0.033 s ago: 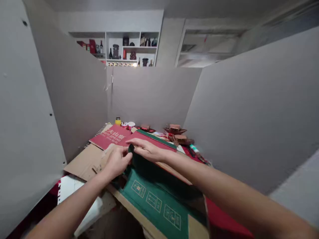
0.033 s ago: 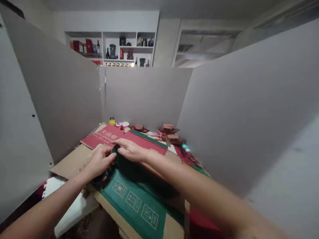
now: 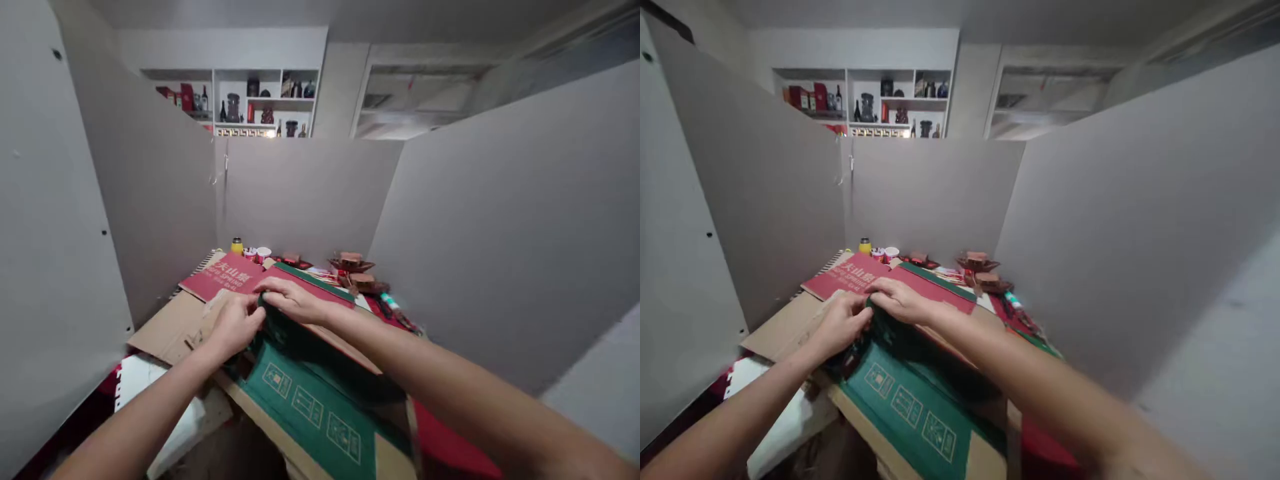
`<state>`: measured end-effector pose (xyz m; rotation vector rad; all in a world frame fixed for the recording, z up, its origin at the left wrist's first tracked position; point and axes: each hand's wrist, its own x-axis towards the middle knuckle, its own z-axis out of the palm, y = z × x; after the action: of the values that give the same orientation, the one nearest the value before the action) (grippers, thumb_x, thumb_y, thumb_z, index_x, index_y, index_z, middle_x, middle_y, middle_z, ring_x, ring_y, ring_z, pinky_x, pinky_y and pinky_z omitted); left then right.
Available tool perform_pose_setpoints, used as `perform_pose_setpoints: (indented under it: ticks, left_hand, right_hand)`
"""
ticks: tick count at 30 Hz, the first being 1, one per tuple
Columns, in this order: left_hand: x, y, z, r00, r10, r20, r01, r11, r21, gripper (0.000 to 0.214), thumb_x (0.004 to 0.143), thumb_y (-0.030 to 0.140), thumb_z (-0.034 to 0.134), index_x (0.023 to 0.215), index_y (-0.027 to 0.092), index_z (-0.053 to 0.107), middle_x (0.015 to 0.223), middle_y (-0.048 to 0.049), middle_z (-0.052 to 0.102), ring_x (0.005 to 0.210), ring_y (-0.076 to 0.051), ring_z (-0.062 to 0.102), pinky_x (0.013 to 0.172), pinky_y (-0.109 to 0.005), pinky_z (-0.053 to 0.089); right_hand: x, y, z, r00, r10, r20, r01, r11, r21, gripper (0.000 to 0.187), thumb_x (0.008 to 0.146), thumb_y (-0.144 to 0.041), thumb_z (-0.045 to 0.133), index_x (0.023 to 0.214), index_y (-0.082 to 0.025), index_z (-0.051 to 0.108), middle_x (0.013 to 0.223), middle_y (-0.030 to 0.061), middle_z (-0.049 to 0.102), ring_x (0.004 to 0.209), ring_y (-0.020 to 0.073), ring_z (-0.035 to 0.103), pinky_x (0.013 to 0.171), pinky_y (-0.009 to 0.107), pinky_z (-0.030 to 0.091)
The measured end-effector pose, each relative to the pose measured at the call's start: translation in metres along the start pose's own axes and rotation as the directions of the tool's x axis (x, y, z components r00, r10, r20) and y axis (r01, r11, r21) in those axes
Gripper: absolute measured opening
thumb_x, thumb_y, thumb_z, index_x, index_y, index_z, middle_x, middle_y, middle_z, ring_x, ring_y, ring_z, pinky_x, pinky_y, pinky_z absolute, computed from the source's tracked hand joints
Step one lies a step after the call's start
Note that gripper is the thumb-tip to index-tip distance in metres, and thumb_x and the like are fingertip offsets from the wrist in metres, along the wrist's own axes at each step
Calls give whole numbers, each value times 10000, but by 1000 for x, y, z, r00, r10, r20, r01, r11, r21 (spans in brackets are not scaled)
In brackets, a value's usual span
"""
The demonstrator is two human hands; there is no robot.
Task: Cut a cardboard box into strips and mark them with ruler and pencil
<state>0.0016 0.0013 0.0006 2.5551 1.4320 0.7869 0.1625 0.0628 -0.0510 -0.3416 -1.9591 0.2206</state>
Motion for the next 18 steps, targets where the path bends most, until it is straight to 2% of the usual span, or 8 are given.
perform_pose_setpoints:
  ticks: [4, 8, 10, 13, 15, 18]
  left_hand:
    - [14, 3, 0, 998, 46, 51, -49, 997, 60, 186, 772, 182, 404, 620, 192, 510, 537, 32, 580, 462, -105, 535, 464, -203, 381]
    - [40, -1, -7, 989, 76, 126, -90, 990, 112, 230, 814, 176, 372, 766, 183, 597, 704, 1, 693, 614, -125, 647, 588, -208, 490]
    - [54, -10, -10, 989, 87, 117, -108, 977, 183, 295, 820, 138, 348, 888, 177, 633, 883, -36, 726, 809, -148, 678, 756, -243, 517]
    - [70, -29, -3, 990, 90, 108, -121, 939, 323, 336, 826, 139, 402, 1057, 171, 643, 1196, -98, 663, 1144, -211, 586, 1009, -332, 425]
    - [76, -43, 10, 988, 67, 140, -119, 906, 407, 361, 816, 162, 469, 1139, 174, 631, 1294, -118, 611, 1247, -245, 515, 1076, -364, 362]
    - [76, -65, 35, 977, 11, 212, -118, 856, 503, 448, 803, 203, 533, 1247, 202, 591, 1345, -106, 585, 1295, -259, 475, 1096, -378, 341]
  right_hand:
    - [16, 12, 9, 992, 45, -121, -56, 994, -95, 405, 953, -443, 392, 678, -186, 541, 681, 25, 584, 659, 150, 522, 651, 265, 420]
    - [24, 43, 11, 956, 151, -250, -179, 980, -92, 619, 981, -540, 256, 507, -193, 451, 474, -8, 469, 471, 112, 435, 531, 247, 349]
    - [28, 63, 16, 926, 204, -318, -244, 965, -92, 664, 965, -600, 233, 474, -197, 425, 441, -11, 436, 440, 109, 408, 502, 249, 320]
    - [32, 85, 32, 893, 258, -370, -313, 944, -99, 703, 948, -648, 213, 464, -196, 449, 444, -1, 457, 435, 116, 417, 486, 254, 303]
    - [31, 94, 46, 891, 277, -359, -333, 937, -104, 721, 963, -628, 199, 494, -186, 524, 483, 16, 531, 465, 131, 479, 502, 253, 328]
    - [23, 98, 65, 909, 293, -296, -339, 933, -120, 730, 993, -571, 187, 574, -170, 630, 577, 40, 640, 534, 146, 571, 542, 247, 367]
